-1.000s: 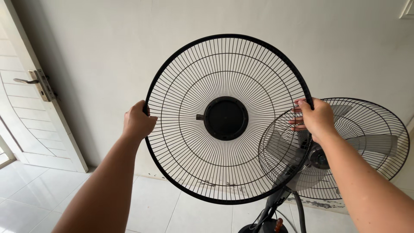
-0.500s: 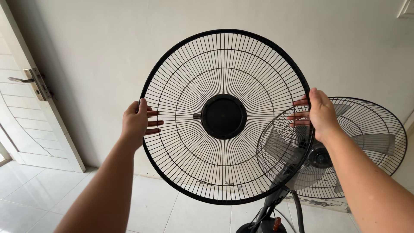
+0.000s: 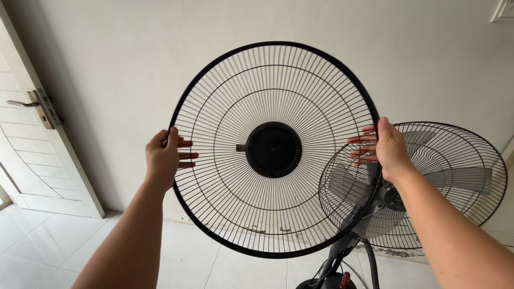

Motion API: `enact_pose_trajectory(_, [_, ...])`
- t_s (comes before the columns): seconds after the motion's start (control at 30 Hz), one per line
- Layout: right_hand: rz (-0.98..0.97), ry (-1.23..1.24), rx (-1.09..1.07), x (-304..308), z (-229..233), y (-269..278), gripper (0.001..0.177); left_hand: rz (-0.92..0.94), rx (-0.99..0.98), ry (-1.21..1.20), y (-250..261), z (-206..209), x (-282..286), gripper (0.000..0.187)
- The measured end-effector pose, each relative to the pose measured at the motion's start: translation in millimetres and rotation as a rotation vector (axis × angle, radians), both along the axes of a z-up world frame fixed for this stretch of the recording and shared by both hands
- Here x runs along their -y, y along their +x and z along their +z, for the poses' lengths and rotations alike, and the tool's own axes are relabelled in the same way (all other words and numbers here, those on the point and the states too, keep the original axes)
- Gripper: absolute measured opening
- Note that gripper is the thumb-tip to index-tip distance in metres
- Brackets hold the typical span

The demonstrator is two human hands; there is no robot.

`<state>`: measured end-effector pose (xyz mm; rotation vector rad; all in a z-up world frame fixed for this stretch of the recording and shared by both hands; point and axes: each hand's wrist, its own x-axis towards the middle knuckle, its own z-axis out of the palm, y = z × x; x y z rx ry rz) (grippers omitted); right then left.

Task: The person disassembles a standing electric fan. They remove the front grille, fan blades, and rear grille, then use a screwdriver on the motor housing.

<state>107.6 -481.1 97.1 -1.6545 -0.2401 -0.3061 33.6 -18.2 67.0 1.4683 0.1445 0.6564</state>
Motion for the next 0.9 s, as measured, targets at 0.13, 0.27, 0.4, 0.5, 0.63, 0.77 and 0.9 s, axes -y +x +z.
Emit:
enact_pose_trajectory(0.13, [0.045,-0.146,0.068,-6.0,10.5,-1.3,0.051,0.033,0.075,-0.010,-0.5,-12.7,-7.7,0.032])
enact_pose_trajectory(0.27, [-0.163,-0.458,0.203,-19.1,27.0,2.0,0.032,0.014,0.151,0.096,5.4,-8.3,-6.2,0.025])
enact_pose_trajectory(0.4, [-0.181,-0.681,0.339,-23.0,36.4,4.9,0.011,0.077,0.156,0.276,3.2,2.1,1.6,0.024])
enact_pose_trajectory(0.5, [-0.238,-0.796,0.461,-24.7,36.5,8.5,0.017,0.243,0.161,0.451,-4.6,10.6,4.8,0.026])
enact_pose_trajectory(0.63, [-0.272,-0.801,0.459,-25.8,29.4,9.9,0.025,0.468,0.258,0.741,-13.6,22.3,2.1,0.018])
enact_pose_trajectory(0.77, [-0.298,-0.780,0.489,-27.4,30.0,10.7,0.029,0.367,0.010,0.736,-16.7,26.0,0.5,0.020])
enact_pose_trajectory(0.9, [-0.267,-0.776,0.361,-27.7,32.3,5.4,0.028,0.312,-0.019,0.787,-12.2,22.3,-3.0,0.027])
